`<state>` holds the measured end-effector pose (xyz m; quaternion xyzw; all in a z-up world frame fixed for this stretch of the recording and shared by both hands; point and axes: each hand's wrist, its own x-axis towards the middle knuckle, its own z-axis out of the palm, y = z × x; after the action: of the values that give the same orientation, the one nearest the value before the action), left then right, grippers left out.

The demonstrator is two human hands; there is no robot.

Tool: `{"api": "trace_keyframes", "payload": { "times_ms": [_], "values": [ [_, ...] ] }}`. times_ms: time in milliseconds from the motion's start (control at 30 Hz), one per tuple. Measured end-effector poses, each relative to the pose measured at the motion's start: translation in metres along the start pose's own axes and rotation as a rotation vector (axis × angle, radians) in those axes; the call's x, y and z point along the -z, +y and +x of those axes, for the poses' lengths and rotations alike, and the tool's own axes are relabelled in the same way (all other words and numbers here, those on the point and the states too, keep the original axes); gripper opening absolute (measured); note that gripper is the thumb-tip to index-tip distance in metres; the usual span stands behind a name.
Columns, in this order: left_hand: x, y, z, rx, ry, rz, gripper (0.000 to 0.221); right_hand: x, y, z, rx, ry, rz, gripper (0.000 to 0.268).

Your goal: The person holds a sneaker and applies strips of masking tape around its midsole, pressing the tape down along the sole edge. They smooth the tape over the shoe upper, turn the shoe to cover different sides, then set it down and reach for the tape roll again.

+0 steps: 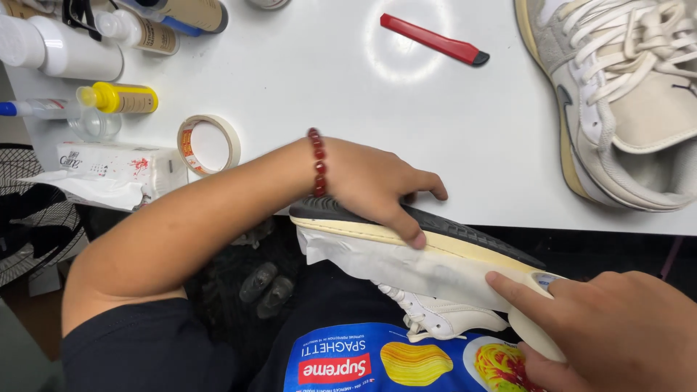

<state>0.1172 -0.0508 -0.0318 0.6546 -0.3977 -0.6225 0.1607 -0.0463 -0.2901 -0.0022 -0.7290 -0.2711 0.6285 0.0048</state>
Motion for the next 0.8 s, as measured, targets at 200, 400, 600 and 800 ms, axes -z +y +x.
{"api": "trace_keyframes", "payload": {
  "times_ms": [200,400,600,800],
  "values": [
    [-0.015,0.016,0.014,0.129,-0.181,0.054,0.092,-0.005,0.003,-0.017,-0.022,0.102,-0.007,0.083],
    [-0.074,-0.011,-0.014,0.001,0.010,0.062,0.084,0.005,-0.005,-0.030,0.043,0.308,-0.167,0.075],
    [-0.119,-0.028,-0.040,-0.018,0.133,-0.340,0.078,0.012,-0.013,-0.031,0.144,0.654,-0.460,0.091],
    [-0.128,-0.024,-0.077,0.028,0.207,-0.630,0.089,0.037,-0.009,-0.028,0.131,0.894,-0.495,0.069]
  ]
}}
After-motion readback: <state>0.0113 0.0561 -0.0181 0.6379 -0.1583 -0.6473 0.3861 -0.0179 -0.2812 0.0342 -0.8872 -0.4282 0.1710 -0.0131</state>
